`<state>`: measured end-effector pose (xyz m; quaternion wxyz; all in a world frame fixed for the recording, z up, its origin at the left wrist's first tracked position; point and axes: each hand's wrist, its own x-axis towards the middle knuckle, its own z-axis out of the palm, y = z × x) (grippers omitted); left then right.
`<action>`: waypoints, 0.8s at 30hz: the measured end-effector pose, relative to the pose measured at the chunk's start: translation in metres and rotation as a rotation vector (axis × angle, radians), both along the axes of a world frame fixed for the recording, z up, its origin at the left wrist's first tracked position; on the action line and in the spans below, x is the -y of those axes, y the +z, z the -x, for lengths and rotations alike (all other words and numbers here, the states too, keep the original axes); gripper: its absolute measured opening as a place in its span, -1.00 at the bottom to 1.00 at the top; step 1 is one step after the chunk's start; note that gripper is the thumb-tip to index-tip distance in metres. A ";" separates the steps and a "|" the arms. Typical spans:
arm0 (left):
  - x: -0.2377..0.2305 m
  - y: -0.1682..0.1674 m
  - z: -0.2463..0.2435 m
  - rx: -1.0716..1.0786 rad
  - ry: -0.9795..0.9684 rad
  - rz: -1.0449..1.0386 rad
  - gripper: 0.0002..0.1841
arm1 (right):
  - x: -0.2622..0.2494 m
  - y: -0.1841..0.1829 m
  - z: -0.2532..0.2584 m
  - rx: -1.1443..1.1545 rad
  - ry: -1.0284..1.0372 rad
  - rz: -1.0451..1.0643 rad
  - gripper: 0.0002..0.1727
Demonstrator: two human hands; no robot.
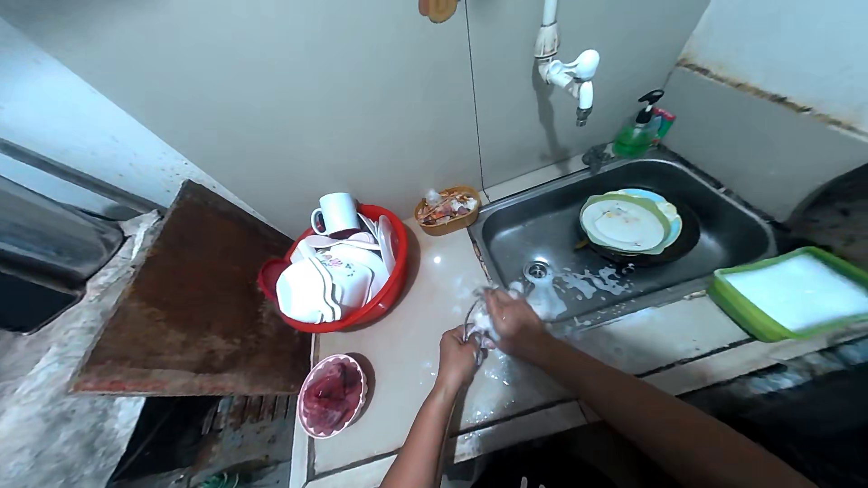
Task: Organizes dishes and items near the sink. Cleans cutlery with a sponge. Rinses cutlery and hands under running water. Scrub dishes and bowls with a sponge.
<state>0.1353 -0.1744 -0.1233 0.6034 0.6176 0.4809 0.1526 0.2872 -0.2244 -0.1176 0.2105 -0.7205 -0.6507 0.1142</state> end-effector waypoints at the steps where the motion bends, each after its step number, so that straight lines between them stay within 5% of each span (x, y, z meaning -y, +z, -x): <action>1: -0.001 0.000 0.001 0.012 0.003 0.005 -0.82 | 0.000 -0.003 0.000 -0.012 0.012 -0.014 -0.13; 4: 0.001 0.006 0.005 0.017 -0.018 0.009 -0.82 | -0.014 -0.005 -0.029 -0.418 -0.207 0.115 -0.15; 7: 0.002 0.010 0.005 0.063 -0.031 0.017 -0.83 | -0.020 0.001 -0.036 -1.108 -0.500 0.104 -0.55; 9: -0.005 0.007 0.001 0.082 -0.017 0.005 -0.85 | -0.014 0.008 -0.020 -1.353 -0.599 0.159 -0.58; 16: -0.010 0.014 0.008 0.079 -0.090 0.091 -0.84 | -0.010 0.004 -0.024 -1.380 -0.567 -0.006 -0.69; 20: -0.020 0.015 -0.001 0.060 -0.059 0.038 -0.83 | -0.005 -0.007 -0.002 -1.289 -0.504 0.271 -0.78; 24: -0.017 0.014 0.006 0.047 -0.114 0.084 -0.82 | -0.011 -0.005 -0.020 -1.274 -0.496 0.014 -0.70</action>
